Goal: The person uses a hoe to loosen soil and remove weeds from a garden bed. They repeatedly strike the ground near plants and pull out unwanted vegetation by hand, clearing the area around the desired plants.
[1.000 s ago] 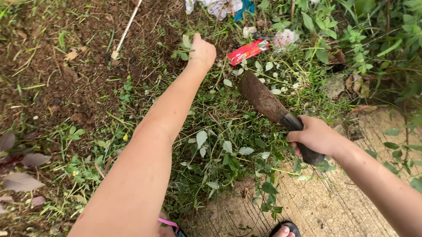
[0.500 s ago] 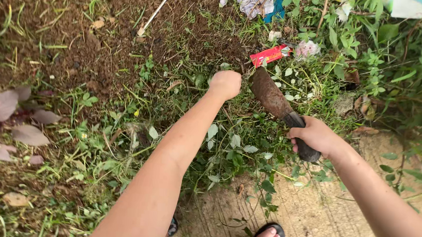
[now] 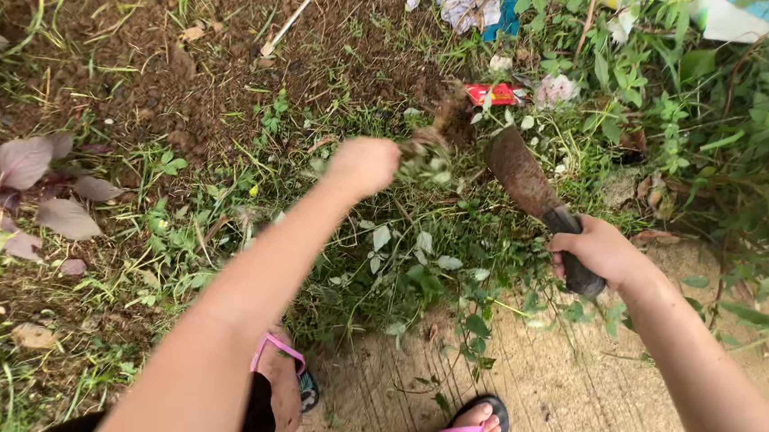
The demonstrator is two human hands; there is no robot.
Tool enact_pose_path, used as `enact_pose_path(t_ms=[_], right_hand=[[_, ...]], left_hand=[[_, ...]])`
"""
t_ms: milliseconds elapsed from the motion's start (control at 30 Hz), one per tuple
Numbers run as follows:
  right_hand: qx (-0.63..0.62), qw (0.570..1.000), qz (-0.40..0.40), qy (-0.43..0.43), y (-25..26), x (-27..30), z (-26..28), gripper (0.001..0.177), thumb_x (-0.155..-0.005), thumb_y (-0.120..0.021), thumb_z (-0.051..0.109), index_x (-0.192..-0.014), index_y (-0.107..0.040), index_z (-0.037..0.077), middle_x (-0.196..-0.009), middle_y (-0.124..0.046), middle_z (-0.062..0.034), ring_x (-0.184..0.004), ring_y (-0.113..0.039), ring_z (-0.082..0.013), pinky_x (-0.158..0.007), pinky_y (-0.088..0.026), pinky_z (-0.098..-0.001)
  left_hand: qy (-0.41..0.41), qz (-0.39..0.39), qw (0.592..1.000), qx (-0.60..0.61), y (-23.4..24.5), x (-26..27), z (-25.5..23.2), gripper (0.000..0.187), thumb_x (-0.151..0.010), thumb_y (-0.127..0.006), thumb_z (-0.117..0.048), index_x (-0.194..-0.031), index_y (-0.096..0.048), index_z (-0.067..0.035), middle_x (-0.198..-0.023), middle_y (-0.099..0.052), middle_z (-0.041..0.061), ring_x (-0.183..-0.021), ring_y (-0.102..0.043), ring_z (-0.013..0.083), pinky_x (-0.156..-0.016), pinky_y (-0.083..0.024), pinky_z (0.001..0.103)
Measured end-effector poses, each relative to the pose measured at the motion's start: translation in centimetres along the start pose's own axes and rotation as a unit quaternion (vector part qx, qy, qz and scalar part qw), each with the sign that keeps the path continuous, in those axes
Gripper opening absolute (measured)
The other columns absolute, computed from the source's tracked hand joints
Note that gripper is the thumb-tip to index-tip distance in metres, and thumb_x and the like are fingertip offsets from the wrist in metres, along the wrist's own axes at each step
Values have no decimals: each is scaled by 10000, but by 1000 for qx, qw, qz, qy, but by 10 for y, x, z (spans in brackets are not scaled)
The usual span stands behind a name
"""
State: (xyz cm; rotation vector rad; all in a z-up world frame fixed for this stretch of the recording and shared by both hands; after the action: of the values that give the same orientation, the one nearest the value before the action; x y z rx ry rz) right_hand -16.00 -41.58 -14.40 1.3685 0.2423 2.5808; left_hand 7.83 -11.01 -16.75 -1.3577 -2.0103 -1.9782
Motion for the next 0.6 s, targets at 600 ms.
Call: enact_pose_path(t_ms=[600], right_hand=[[-40,996,-1,78,-6,73,-12,232,-872,-666,46,-1062,-565,-40,-796,-639,-116,-643,-642,-223,-584,-543,-365]], left_hand=[[108,-313,918,-219,172,272,244,287,-1044,-527,-246,-1085,-794,-151,-928,-759,186,-845,-731,384,-730,-581,547]])
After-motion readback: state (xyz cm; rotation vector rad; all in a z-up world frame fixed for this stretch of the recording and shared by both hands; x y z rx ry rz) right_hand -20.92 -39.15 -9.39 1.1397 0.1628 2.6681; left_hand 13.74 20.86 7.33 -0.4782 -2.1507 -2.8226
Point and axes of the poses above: each hand's wrist, its own x-axis away from the middle knuckle, its own y-axis out of the back of the hand, z = x × y, the point moved 2 cm from there along -x, towards the middle knuckle
